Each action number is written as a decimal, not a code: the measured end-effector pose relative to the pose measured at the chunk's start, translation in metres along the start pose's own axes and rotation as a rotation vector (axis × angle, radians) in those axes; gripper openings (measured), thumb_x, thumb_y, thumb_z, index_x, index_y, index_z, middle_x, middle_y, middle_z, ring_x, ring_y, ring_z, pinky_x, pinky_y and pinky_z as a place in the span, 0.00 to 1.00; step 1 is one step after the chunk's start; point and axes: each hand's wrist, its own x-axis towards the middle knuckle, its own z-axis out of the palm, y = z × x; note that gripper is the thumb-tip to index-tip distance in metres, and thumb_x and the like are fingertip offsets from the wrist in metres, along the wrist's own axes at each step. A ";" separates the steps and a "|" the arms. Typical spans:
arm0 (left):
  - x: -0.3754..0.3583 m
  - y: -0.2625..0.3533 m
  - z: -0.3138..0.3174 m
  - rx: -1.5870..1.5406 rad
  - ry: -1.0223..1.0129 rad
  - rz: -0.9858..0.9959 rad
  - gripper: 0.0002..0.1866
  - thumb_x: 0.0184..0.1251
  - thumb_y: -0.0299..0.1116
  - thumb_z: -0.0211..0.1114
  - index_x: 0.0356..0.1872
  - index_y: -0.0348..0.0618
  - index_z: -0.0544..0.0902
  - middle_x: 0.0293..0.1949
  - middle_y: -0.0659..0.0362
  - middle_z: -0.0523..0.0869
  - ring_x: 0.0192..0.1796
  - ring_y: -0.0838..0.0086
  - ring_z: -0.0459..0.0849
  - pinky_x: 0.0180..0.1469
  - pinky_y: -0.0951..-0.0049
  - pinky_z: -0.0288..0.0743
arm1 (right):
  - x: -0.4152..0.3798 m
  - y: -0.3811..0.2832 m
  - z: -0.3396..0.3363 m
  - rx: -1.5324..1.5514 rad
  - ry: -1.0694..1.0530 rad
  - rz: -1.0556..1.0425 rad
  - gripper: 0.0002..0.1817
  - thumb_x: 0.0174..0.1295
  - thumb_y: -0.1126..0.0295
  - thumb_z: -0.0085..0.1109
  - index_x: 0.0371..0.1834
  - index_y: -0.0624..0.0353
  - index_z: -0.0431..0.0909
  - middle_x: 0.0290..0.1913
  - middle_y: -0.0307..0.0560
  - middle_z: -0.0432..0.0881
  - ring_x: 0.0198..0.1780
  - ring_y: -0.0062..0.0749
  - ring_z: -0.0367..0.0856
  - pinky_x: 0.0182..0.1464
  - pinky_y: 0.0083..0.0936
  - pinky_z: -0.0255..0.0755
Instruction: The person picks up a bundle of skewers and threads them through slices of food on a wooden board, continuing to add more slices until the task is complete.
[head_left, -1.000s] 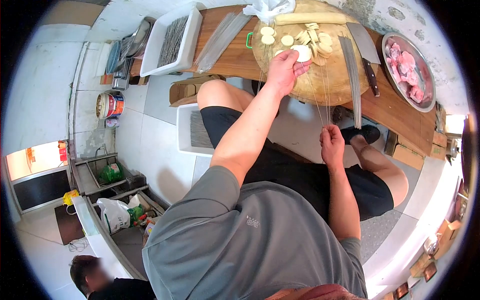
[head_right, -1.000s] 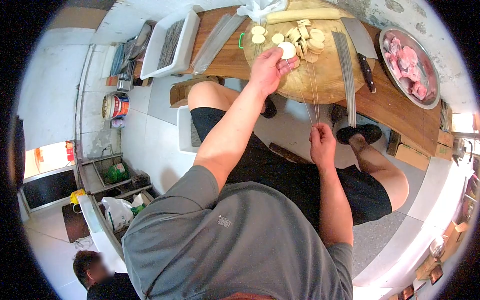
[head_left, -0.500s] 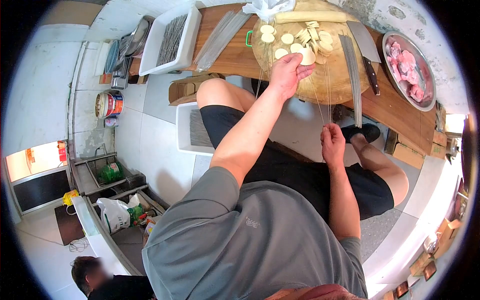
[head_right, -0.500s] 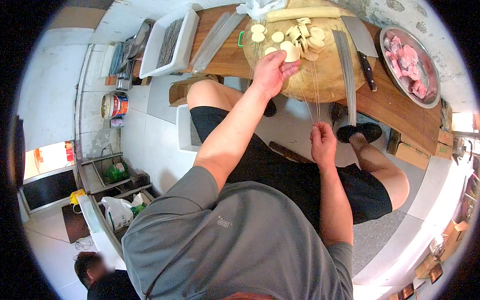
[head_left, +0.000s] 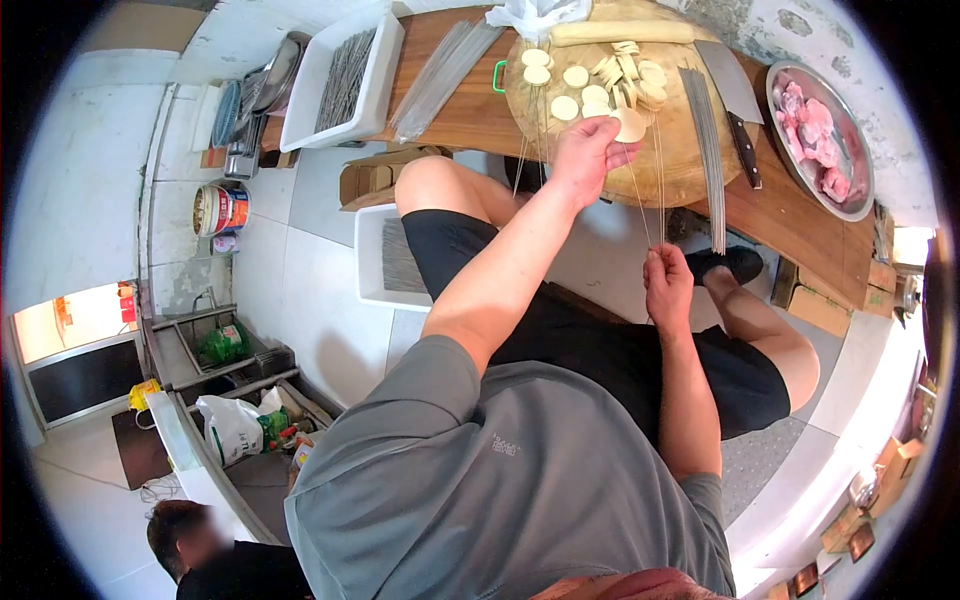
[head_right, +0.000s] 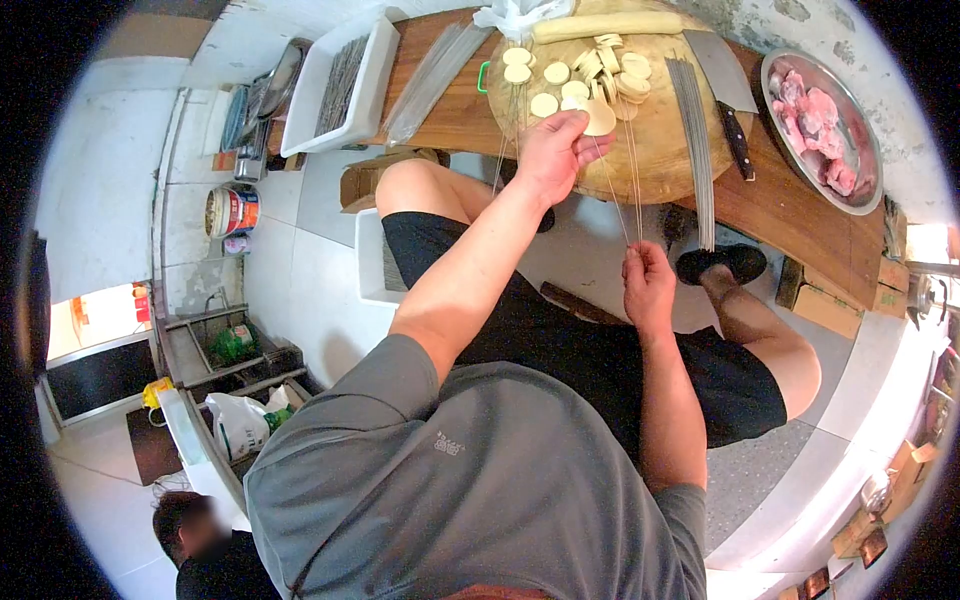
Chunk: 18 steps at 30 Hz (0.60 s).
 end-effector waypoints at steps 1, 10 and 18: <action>-0.002 -0.002 0.001 0.007 -0.014 -0.011 0.12 0.72 0.33 0.56 0.48 0.34 0.76 0.43 0.52 0.84 0.43 0.64 0.86 0.45 0.68 0.81 | 0.000 0.001 0.000 0.015 0.003 -0.002 0.05 0.68 0.72 0.53 0.39 0.63 0.74 0.25 0.33 0.72 0.26 0.15 0.66 0.28 0.15 0.63; 0.001 -0.001 0.002 -0.021 -0.047 0.048 0.13 0.72 0.36 0.56 0.47 0.35 0.77 0.43 0.54 0.84 0.43 0.66 0.85 0.45 0.67 0.80 | 0.002 0.000 -0.002 0.001 0.006 -0.019 0.06 0.68 0.71 0.53 0.39 0.63 0.75 0.25 0.33 0.73 0.27 0.15 0.68 0.29 0.15 0.65; -0.006 -0.013 0.001 0.065 0.016 -0.005 0.13 0.72 0.36 0.57 0.47 0.36 0.78 0.43 0.54 0.84 0.43 0.68 0.85 0.44 0.69 0.81 | 0.001 -0.003 -0.001 0.041 -0.039 0.008 0.06 0.68 0.71 0.53 0.41 0.64 0.75 0.25 0.34 0.73 0.25 0.15 0.68 0.27 0.15 0.63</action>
